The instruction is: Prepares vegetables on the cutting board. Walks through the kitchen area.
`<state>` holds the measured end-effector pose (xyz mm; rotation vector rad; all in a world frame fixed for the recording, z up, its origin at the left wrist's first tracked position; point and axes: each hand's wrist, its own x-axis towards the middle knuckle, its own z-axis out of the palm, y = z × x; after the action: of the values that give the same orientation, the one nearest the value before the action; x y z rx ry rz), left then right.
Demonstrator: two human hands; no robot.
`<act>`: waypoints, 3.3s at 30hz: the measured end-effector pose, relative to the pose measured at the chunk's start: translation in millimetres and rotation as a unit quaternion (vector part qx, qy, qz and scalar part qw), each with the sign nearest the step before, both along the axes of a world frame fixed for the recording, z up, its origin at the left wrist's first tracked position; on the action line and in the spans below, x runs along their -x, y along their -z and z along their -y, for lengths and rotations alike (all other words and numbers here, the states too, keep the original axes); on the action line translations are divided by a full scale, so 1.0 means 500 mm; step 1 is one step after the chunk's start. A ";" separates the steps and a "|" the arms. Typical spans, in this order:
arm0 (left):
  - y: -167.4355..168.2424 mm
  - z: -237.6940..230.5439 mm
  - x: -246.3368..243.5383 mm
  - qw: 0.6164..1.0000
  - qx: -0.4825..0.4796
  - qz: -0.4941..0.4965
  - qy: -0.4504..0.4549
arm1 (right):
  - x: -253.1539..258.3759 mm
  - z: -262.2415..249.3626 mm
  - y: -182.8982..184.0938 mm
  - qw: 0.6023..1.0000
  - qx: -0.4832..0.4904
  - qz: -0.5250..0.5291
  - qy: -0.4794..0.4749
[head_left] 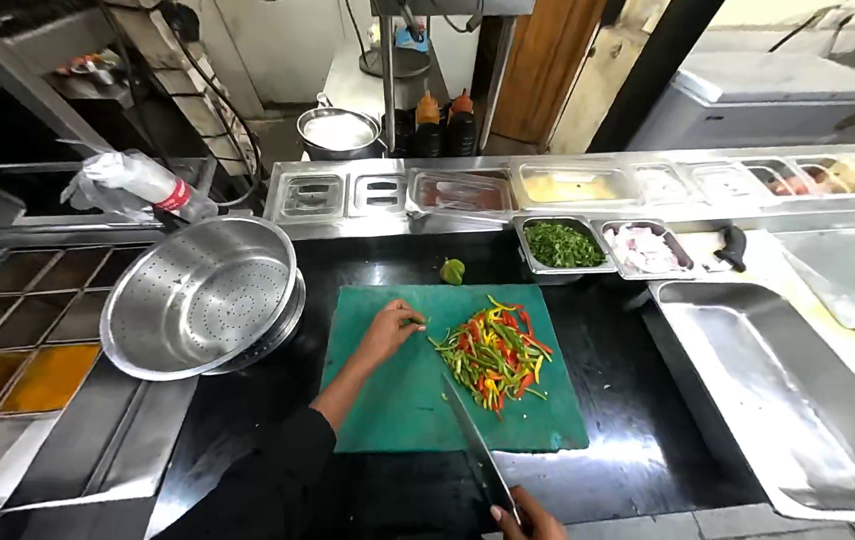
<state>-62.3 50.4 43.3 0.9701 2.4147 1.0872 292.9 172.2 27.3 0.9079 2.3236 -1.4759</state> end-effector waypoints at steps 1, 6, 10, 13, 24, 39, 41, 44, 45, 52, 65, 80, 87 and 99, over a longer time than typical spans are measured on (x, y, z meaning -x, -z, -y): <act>0.004 0.020 -0.020 0.999 -0.037 -0.025 -0.004 | 0.004 -0.003 -0.004 1.000 -0.008 0.000 -0.005; 0.105 0.121 -0.205 0.982 -0.022 -0.182 0.041 | 0.028 -0.017 -0.007 0.999 -0.026 0.022 -0.033; 0.121 0.167 -0.278 0.994 -0.055 -0.092 -0.019 | 0.048 -0.013 -0.032 0.991 -0.063 0.080 -0.087; 0.124 0.166 -0.278 0.992 -0.066 -0.095 -0.043 | 0.053 -0.002 -0.044 0.985 -0.084 0.108 -0.107; 0.075 0.108 -0.168 0.988 -0.114 -0.018 0.097 | 0.093 0.001 -0.052 0.981 -0.112 0.116 -0.105; 0.135 0.078 -0.205 0.972 -0.105 -0.197 0.067 | 0.093 0.007 -0.097 0.961 -0.179 0.182 -0.108; 0.130 0.083 -0.198 0.974 -0.096 -0.189 0.074 | 0.092 0.014 -0.107 0.958 -0.201 0.183 -0.088; 0.120 0.082 -0.202 0.978 -0.083 -0.185 0.059 | 0.077 0.018 -0.108 0.962 -0.205 0.155 -0.094; 0.119 0.078 -0.206 0.978 -0.075 -0.186 0.051 | 0.071 0.017 -0.105 0.962 -0.201 0.158 -0.099; 0.118 0.074 -0.205 0.978 -0.073 -0.177 0.082 | 0.070 0.014 -0.113 0.962 -0.207 0.155 -0.088; 0.097 0.066 -0.126 0.957 -0.084 -0.167 0.222 | 0.122 0.056 -0.147 0.945 -0.211 0.206 -0.143; 0.098 0.068 -0.113 0.954 -0.084 -0.156 0.242 | 0.166 0.095 -0.163 0.935 -0.194 0.248 -0.161; 0.103 0.076 -0.102 0.943 -0.114 -0.162 0.267 | 0.170 0.098 -0.163 0.936 -0.185 0.253 -0.159; 0.137 0.087 -0.099 0.928 -0.150 -0.202 0.276 | 0.188 0.117 -0.142 0.941 -0.167 0.254 -0.149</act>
<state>-13.1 7.1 -25.2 1.9994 2.0497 1.1311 199.1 113.9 98.6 0.8402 2.2097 -0.6390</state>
